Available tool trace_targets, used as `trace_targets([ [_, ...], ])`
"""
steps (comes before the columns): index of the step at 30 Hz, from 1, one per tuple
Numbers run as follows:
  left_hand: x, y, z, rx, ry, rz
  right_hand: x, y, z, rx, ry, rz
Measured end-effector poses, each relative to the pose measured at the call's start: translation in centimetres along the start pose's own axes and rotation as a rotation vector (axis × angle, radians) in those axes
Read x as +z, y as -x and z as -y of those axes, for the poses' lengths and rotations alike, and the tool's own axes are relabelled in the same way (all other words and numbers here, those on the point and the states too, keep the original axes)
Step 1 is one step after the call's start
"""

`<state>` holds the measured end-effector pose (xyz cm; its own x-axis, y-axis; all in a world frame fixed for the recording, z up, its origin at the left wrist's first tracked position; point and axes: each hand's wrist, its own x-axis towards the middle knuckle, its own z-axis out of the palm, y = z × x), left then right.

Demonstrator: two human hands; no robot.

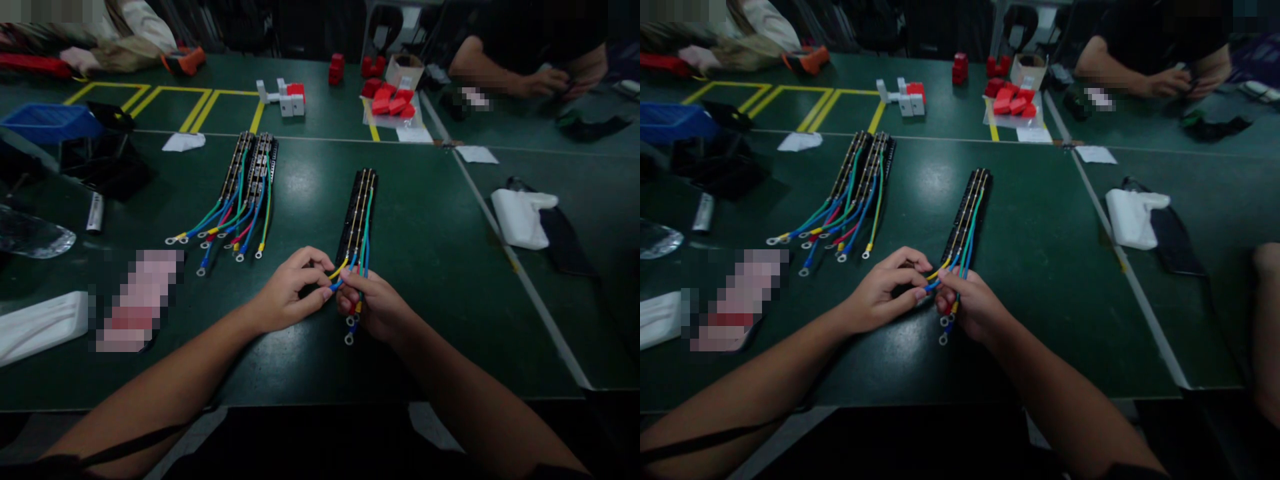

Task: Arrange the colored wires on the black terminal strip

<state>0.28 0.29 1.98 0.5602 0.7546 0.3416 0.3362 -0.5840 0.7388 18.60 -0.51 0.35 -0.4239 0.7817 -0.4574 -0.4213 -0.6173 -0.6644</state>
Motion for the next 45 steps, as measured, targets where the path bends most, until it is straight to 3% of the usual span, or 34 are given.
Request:
trace_targets([
  [10,-0.4,0.0,0.2,0.067,-0.068,0.033,-0.3,0.0,0.0,0.03,-0.026,0.027],
  [18,-0.1,0.2,0.2,0.09,-0.128,-0.079,0.1,0.1,-0.1,-0.021,0.074,-0.027],
  [24,0.0,0.5,0.1,0.079,-0.336,-0.138,0.2,0.1,-0.3,-0.053,0.139,-0.055],
  [30,0.2,0.8,0.4,0.136,-0.509,-0.107,0.1,0.0,-0.5,-0.075,0.165,-0.066],
  [45,0.6,1.2,0.2,0.124,-0.562,-0.081,0.2,0.1,-0.4,-0.081,0.257,-0.068],
])
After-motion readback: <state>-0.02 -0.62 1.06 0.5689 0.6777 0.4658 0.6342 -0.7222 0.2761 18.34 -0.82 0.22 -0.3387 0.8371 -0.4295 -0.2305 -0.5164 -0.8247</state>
